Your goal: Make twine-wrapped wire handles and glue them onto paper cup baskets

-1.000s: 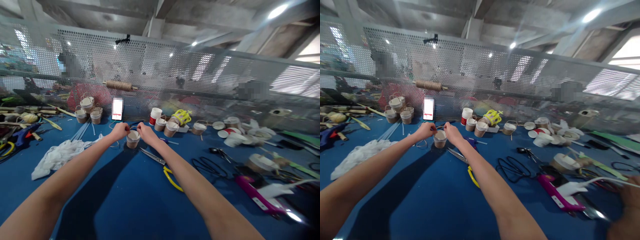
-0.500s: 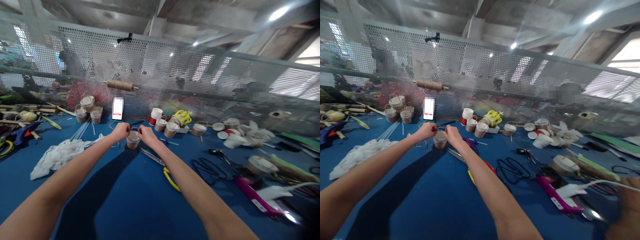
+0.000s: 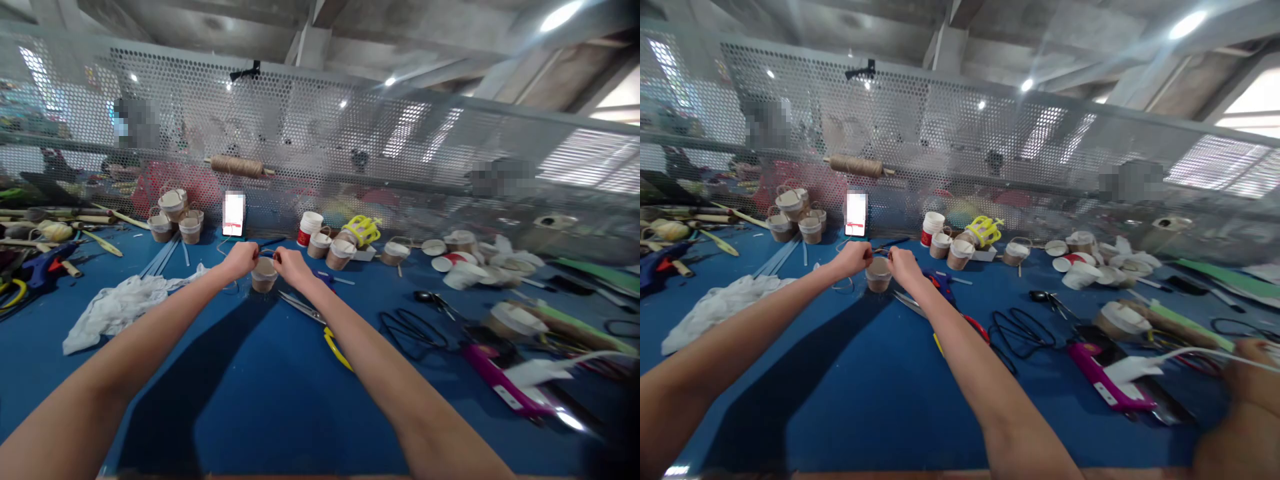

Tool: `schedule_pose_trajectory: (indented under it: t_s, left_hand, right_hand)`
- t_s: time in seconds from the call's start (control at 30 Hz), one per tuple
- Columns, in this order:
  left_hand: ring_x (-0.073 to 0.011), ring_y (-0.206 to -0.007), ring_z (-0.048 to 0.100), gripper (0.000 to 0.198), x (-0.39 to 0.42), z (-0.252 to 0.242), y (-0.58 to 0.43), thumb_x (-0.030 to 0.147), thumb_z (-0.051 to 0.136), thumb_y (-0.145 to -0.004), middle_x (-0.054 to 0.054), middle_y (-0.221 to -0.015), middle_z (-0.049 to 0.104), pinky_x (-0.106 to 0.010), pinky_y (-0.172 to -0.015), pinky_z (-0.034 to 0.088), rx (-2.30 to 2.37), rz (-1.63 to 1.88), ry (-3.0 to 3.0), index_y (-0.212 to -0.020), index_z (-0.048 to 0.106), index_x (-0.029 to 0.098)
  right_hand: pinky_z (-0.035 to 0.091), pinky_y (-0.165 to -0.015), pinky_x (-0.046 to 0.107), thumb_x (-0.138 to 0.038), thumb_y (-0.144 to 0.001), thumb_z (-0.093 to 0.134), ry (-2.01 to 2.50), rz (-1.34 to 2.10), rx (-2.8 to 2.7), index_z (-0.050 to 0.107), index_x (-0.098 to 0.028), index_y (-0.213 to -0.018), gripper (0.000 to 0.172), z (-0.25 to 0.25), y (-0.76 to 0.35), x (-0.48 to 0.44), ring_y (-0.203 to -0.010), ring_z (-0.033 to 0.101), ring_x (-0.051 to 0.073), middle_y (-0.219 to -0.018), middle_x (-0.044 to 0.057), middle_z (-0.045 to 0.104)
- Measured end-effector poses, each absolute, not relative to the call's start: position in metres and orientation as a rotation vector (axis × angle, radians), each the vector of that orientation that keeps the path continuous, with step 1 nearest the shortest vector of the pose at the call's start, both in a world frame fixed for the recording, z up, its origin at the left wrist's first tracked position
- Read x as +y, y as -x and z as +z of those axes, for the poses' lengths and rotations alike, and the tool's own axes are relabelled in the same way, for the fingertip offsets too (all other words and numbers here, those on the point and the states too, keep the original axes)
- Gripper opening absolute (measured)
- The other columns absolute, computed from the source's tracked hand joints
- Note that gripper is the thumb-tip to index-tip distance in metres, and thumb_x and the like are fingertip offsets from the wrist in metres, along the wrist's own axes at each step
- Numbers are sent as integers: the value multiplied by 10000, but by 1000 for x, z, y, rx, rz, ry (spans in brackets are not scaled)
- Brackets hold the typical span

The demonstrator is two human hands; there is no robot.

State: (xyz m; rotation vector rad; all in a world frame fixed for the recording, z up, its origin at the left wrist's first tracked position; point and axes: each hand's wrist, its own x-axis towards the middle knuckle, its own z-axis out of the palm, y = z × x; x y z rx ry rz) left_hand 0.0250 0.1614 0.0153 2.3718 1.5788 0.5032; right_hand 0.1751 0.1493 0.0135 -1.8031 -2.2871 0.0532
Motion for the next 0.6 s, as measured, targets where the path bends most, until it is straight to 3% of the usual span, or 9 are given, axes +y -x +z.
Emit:
schedule_pose_trajectory:
  t_s: [0.23, 0.43, 0.6]
  left_hand:
    - [-195, -933, 558, 293, 161, 22, -21, 288, 488, -837, -81, -1115, 541, -393, -773, 481, 1585, 529, -2308, -1100, 513, 162]
    - [-174, -733, 586, 169, 163, 21, -17, 271, 582, -741, -51, -752, 648, -293, -671, 450, 1507, 731, -2245, -786, 634, 115]
    - [-171, -658, 578, 131, 167, 12, -16, 265, 617, -670, -35, -654, 643, -272, -608, 421, 1431, 868, -2169, -701, 632, 139]
  right_hand:
    - [446, -716, 288, -237, -819, 519, 1697, 78, -2219, 618, -133, -865, 151, 19, -180, 146, -811, 595, 164, -862, 63, 645]
    - [414, -643, 236, -206, -777, 542, 1642, 110, -2144, 645, -139, -811, 127, 20, -181, 147, -774, 606, 166, -822, 61, 672]
    - [462, -686, 288, -259, -822, 523, 1659, 176, -2159, 604, -124, -859, 162, 14, -182, 152, -753, 592, 135, -837, 35, 635]
